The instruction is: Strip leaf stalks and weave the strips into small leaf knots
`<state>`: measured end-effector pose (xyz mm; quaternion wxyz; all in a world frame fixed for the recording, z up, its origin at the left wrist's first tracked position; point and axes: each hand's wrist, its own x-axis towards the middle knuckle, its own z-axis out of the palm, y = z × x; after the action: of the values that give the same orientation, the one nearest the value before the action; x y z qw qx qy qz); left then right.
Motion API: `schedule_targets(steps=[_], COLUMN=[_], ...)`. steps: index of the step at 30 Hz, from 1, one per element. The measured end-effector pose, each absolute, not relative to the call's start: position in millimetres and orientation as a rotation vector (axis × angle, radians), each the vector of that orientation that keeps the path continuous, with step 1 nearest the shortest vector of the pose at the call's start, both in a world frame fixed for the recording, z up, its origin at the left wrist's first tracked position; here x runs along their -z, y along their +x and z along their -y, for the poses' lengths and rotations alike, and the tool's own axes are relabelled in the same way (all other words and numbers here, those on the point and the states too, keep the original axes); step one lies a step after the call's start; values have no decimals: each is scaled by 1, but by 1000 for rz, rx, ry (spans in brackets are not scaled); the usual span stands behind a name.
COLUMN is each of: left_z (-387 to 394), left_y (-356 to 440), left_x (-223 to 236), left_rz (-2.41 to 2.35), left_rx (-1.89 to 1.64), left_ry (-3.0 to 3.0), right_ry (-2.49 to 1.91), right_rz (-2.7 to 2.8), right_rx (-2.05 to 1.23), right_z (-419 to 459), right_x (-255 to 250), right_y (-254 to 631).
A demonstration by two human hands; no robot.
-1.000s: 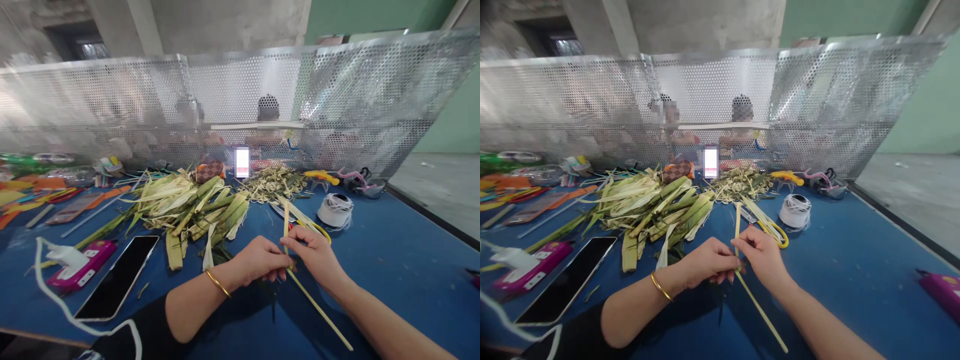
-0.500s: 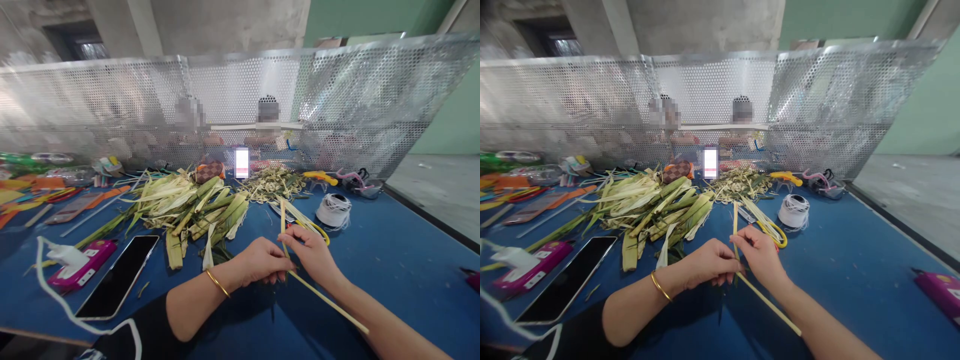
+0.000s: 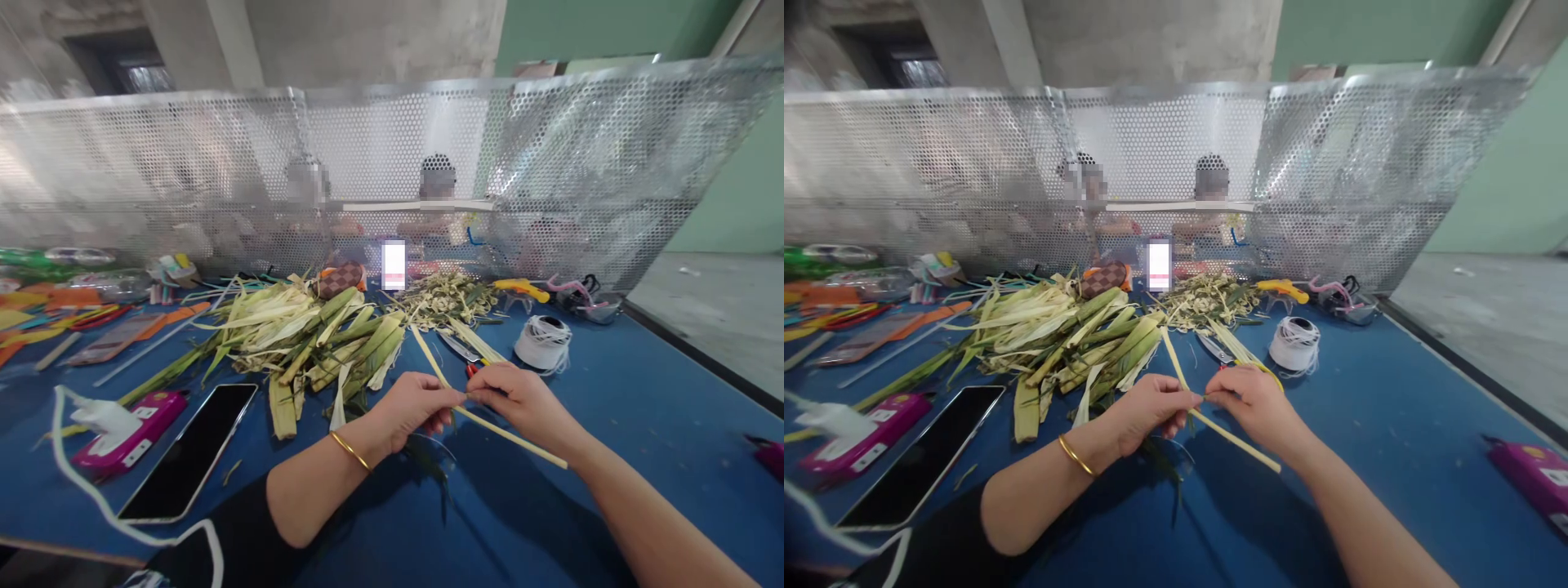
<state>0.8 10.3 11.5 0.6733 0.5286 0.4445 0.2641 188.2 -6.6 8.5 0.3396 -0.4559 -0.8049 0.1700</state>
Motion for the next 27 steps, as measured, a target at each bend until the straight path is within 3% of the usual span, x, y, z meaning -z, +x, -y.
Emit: schedule_targets(steps=[3,6,8,12,16,27], left_z=[-12,-15,-17,-15,-12,-14], left_y=[-2,-3,-3,1,3,1], left_x=[-15,-19,-19,-15,-10,-11], left_rz=[-976,-945,-894,-789,-799,-848], left_rx=[-688,-848,-921,-963,-937,-985], left_ry=[1071,952,882,821,863,781], right_ry=[-1191,-1238,-1159,-1256,-1359,-1114], right_rz=[1873,1267,1128,1729,1767,1951], right_rx=[-162,281,372,-232,-630,-639], right_z=[9,22,30,31,25,34], right_x=[-14,-24,-26,-9,12,2], right_y=[195,198,191,159,135,137])
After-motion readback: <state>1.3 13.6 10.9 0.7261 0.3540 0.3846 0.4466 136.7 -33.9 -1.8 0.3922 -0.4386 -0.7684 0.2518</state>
